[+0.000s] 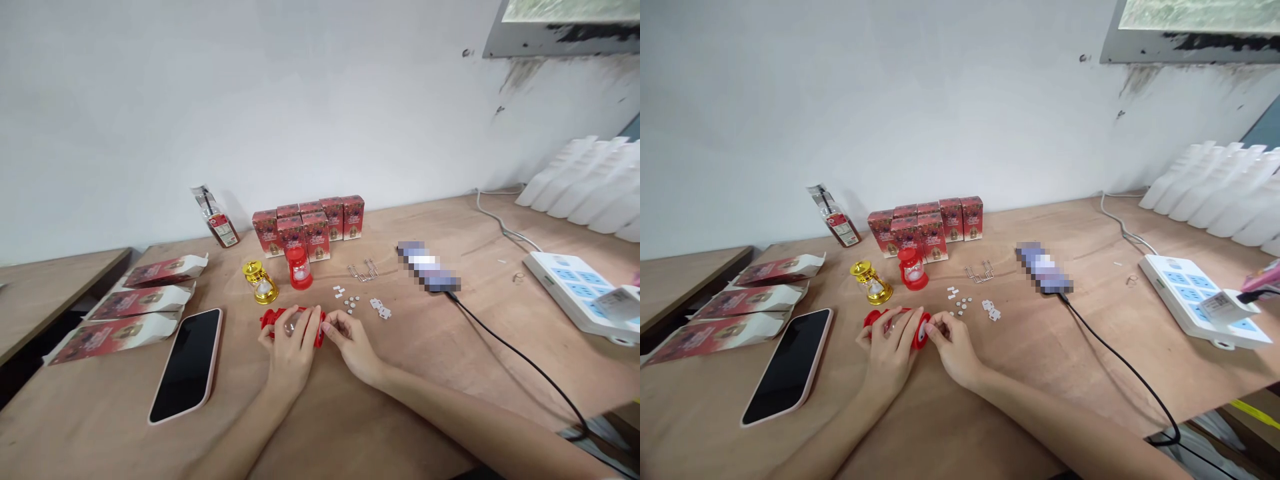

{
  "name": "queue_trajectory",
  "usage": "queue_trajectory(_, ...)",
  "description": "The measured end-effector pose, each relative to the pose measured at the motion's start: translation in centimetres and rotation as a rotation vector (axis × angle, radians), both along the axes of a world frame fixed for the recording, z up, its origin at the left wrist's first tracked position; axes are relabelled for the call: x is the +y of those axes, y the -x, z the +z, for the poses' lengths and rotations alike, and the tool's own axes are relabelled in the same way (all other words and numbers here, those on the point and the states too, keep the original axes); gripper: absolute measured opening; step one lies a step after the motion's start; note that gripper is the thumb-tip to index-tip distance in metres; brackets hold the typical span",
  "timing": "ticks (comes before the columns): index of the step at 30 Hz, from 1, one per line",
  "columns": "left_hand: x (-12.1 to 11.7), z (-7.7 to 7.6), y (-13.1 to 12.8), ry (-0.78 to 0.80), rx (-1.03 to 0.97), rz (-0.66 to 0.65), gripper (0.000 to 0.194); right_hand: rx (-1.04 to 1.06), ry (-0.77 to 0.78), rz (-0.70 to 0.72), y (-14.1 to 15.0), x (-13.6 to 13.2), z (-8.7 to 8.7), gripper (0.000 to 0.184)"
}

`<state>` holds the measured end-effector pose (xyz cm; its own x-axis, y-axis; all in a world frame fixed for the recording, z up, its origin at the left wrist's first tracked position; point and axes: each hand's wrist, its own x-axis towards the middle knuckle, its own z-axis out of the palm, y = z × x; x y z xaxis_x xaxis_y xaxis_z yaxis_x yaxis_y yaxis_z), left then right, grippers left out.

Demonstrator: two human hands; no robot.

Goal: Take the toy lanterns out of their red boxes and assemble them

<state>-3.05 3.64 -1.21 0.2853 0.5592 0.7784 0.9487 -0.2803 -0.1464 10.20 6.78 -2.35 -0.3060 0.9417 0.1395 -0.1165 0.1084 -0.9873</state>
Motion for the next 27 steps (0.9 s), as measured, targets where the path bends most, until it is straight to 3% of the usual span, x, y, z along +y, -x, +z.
queue_trajectory(13, 0.6, 0.4, 0.7, 0.022, -0.006, 0.049, 0.026, -0.259, -0.142, -0.050, -0.5, 0.1, 0.8, 0.024)
queue_trajectory(18, 0.6, 0.6, 1.8, 0.161, -0.066, 0.138, 0.035, -0.573, -0.399, -0.217, -3.6, 3.3, 1.3, 0.016)
queue_trajectory(24, 0.5, 0.3, 1.9, 0.198, -0.087, 0.119, 0.035, -1.123, -0.447, -0.359, -7.4, 6.6, 1.9, 0.013)
queue_trajectory(27, 0.5, 0.2, 1.7, 0.170, -0.091, 0.080, 0.033, -1.257, -0.474, -0.400, -7.8, 6.6, 2.2, 0.011)
